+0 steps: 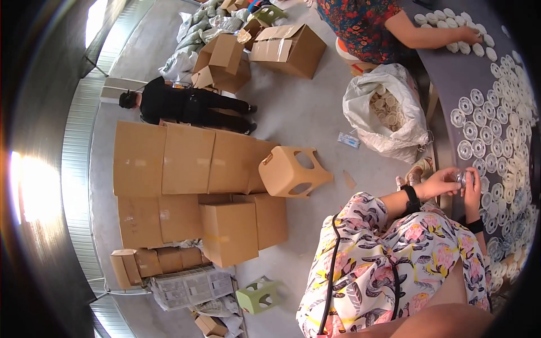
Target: Manually sort and arrange white plastic circular components and metal clips on a table.
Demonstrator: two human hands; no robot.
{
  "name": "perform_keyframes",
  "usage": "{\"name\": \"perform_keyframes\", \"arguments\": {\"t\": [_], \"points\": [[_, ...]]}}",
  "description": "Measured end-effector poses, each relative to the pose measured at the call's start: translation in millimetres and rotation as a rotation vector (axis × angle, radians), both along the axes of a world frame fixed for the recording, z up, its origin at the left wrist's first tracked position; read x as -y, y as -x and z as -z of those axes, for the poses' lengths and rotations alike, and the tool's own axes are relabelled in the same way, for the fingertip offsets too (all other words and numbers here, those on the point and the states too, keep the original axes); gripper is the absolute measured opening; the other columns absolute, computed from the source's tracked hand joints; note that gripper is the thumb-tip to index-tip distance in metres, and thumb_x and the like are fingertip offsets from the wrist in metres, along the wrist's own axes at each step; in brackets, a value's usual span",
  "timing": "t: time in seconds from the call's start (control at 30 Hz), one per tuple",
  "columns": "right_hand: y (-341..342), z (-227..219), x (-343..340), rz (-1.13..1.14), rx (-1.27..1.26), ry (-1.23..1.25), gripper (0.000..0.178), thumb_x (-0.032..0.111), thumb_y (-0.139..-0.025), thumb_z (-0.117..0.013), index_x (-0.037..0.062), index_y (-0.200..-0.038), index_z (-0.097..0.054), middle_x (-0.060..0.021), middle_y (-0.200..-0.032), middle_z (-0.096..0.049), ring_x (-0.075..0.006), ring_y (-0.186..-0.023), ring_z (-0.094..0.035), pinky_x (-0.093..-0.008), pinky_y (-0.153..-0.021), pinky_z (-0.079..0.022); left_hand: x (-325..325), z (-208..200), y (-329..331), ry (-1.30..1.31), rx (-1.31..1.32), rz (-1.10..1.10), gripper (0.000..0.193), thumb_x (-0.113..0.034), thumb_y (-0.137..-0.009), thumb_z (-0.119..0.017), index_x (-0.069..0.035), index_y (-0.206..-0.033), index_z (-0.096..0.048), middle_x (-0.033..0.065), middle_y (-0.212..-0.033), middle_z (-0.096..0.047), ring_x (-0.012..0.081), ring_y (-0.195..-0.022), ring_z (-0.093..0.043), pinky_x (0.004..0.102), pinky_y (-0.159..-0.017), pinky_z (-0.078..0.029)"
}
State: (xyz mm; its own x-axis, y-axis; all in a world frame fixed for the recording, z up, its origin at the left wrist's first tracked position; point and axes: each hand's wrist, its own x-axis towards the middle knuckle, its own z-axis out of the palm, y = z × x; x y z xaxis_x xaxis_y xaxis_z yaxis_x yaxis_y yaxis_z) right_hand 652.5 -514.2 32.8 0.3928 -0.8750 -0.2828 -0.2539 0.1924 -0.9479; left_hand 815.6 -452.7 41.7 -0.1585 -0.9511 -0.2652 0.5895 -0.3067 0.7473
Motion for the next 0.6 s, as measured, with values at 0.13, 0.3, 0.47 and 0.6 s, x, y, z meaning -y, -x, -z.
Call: {"name": "perform_keyframes", "arguments": {"t": [0.13,0.3,0.47,0.6], "points": [[8.2,7.2,5.5,-0.022,0.154,-0.093,0.021,0.022,-0.096,-0.045,0.0059,-0.107,-0.051,-0.0001,-0.084,-0.051,-0.0031,-0.059,-0.042,-0.0191,-0.049,-0.036,5.9,-14.8,-16.5,-0.115,0.116,0.206,0.020,-0.018,-0.084,-0.064,0.000,-0.091,-0.057,0.0052,-0.072,-0.061,0.0138,-0.058,-0.060,0.0268,-0.051,-0.051],[5.8,-5.4,4.9,0.170,-0.023,0.410,0.026,0.026,-0.096,-0.044,0.0055,-0.112,-0.051,-0.0038,-0.098,-0.053,-0.0089,-0.072,-0.052,-0.0220,-0.056,-0.043,4.8,29.9,1.3,-0.456,-0.642,0.551,0.053,-0.052,-0.088,-0.044,-0.002,-0.078,-0.056,0.0074,-0.060,-0.058,0.0187,-0.050,-0.061,0.0304,-0.046,-0.050],[13.7,-16.0,11.0,0.588,0.245,-0.107,0.028,0.031,-0.093,-0.045,0.0081,-0.107,-0.052,-0.0030,-0.090,-0.058,-0.0098,-0.066,-0.055,-0.0214,-0.052,-0.044,30.5,-15.5,-18.1,-0.282,-0.009,0.295,0.042,-0.045,-0.087,-0.053,-0.005,-0.075,-0.054,0.0071,-0.060,-0.059,0.0186,-0.049,-0.061,0.0269,-0.045,-0.050],[15.1,-10.5,0.0,0.108,0.554,-0.554,0.031,0.034,-0.091,-0.044,0.0081,-0.106,-0.052,-0.0047,-0.087,-0.062,-0.0142,-0.072,-0.062,-0.0292,-0.058,-0.049,59.1,-38.8,-24.3,0.070,0.449,0.368,0.040,-0.041,-0.079,-0.065,-0.002,-0.071,-0.057,0.0053,-0.057,-0.057,0.0144,-0.049,-0.056,0.0236,-0.047,-0.044]]}}
